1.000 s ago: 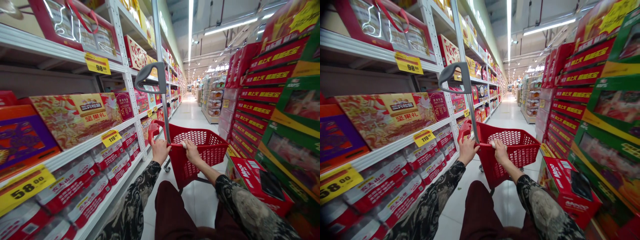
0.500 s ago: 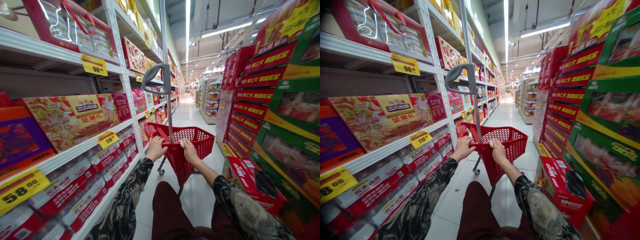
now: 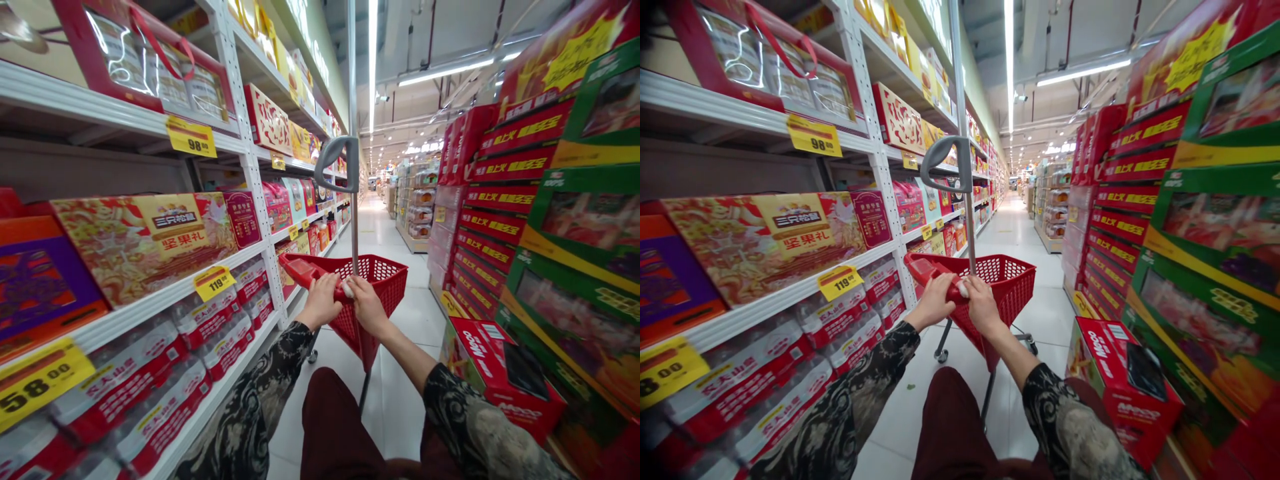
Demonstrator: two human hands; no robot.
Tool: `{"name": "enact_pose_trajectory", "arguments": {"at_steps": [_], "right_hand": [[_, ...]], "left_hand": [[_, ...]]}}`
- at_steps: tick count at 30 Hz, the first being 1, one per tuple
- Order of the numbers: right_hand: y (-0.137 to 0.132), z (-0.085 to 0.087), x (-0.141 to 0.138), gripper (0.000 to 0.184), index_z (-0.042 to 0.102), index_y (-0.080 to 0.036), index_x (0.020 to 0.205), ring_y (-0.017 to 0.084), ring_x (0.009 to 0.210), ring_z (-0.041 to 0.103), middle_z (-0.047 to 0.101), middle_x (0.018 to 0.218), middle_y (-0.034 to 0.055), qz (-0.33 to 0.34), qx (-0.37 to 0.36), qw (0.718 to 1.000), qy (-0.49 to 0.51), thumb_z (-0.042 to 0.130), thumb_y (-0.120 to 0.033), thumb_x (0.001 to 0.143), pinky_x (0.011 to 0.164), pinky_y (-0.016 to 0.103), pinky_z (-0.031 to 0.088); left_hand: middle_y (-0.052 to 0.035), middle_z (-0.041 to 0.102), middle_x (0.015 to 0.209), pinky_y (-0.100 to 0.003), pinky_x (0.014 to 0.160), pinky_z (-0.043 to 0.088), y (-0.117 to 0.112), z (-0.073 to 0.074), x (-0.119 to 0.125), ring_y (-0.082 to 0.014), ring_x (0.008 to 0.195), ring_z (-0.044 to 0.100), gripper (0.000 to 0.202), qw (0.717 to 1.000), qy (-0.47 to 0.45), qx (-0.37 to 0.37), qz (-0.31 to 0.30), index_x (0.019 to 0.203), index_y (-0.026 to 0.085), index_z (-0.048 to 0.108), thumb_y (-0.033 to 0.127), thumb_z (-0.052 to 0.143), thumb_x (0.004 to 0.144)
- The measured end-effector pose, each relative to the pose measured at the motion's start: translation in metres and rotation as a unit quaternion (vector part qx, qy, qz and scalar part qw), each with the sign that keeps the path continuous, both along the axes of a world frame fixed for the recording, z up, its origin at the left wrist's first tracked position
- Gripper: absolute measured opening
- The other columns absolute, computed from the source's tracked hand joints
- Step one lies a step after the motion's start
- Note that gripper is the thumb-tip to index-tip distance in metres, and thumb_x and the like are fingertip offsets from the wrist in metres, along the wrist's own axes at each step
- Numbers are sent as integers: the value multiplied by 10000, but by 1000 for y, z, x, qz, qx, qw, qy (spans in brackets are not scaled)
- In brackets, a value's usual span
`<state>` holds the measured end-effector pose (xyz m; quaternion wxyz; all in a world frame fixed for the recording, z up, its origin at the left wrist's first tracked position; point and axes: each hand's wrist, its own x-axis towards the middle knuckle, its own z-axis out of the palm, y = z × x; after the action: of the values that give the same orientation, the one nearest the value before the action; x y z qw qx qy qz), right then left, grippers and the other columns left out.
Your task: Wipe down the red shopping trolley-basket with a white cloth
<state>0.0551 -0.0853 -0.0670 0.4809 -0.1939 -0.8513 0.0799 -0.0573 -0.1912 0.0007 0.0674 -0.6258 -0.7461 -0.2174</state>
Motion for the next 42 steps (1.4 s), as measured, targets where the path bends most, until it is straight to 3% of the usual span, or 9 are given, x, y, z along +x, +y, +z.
{"name": "enact_pose_trajectory", "arguments": {"at_steps": [3, 6, 12, 15, 20, 23, 29, 32, 42], "right_hand": [[6, 8, 7, 444, 605, -168, 1148, 222, 1173, 496, 566, 1244, 123, 9, -12, 1000, -3, 358, -47, 799, 1022, 428, 400], [0, 18, 7, 407, 622, -154, 1112, 219, 1136, 516, 580, 1209, 130, 6, -42, 999, -6, 384, -50, 798, 1005, 410, 406], [-17, 43, 10, 374, 657, -157, 1010, 183, 1078, 547, 615, 1134, 100, 48, -38, 997, -37, 415, -9, 766, 987, 336, 410], [-10, 50, 25, 384, 665, -161, 985, 171, 1032, 571, 638, 1080, 86, 9, -60, 996, -66, 411, 15, 756, 965, 306, 421], [15, 54, 46, 378, 676, -147, 957, 177, 1022, 576, 652, 1052, 83, -50, -89, 990, -93, 400, 22, 761, 952, 291, 421], [16, 57, 42, 360, 672, -146, 931, 180, 1022, 575, 648, 1048, 89, -71, -81, 991, -77, 404, 22, 758, 936, 293, 424], [-17, 65, 11, 299, 647, -176, 980, 166, 1036, 546, 625, 1081, 70, -23, -3, 995, -93, 429, -59, 810, 933, 278, 405], [-21, 65, 9, 296, 640, -170, 1015, 189, 1066, 527, 614, 1115, 88, -55, 15, 992, -112, 461, -82, 796, 951, 310, 388], [20, 58, 72, 342, 621, -142, 1069, 194, 1079, 538, 612, 1143, 98, -158, -99, 979, -81, 429, -88, 791, 948, 283, 397]], "left_hand": [[-135, 288, 1487, -532, 1129, 131, 1, 0, -5, -266, 1396, 180, 743, 998, -7, -28, 49, 1370, 97, 321, 182, 489, 651], [-141, 272, 1493, -489, 1142, 128, 5, -7, -4, -267, 1404, 145, 768, 998, 7, -37, 59, 1383, 66, 293, 165, 496, 649], [-116, 325, 1471, -478, 1144, 144, 10, -10, 13, -264, 1393, 183, 730, 999, 26, -42, 10, 1368, 95, 338, 158, 502, 659], [-103, 331, 1471, -469, 1147, 150, 8, -8, 6, -241, 1390, 203, 691, 998, 46, -35, -27, 1349, 114, 370, 145, 492, 670], [-110, 300, 1484, -551, 1124, 172, 6, -11, -28, -266, 1386, 211, 681, 994, 53, 4, 91, 1358, 160, 366, 103, 470, 687], [-95, 307, 1481, -550, 1123, 181, 7, -15, -35, -274, 1385, 211, 706, 993, 67, 9, 95, 1366, 203, 362, 99, 488, 679], [-100, 277, 1494, -566, 1107, 195, 10, -15, -21, -282, 1389, 198, 736, 995, 54, -2, 82, 1381, 213, 339, 110, 502, 671], [-100, 248, 1506, -571, 1108, 181, 11, -13, -17, -279, 1397, 173, 749, 996, 43, -15, 71, 1388, 211, 325, 110, 505, 668], [-104, 202, 1522, -587, 1107, 132, 18, -12, 12, -279, 1410, 108, 785, 999, 19, -30, 31, 1413, 205, 270, 97, 491, 667]]}}
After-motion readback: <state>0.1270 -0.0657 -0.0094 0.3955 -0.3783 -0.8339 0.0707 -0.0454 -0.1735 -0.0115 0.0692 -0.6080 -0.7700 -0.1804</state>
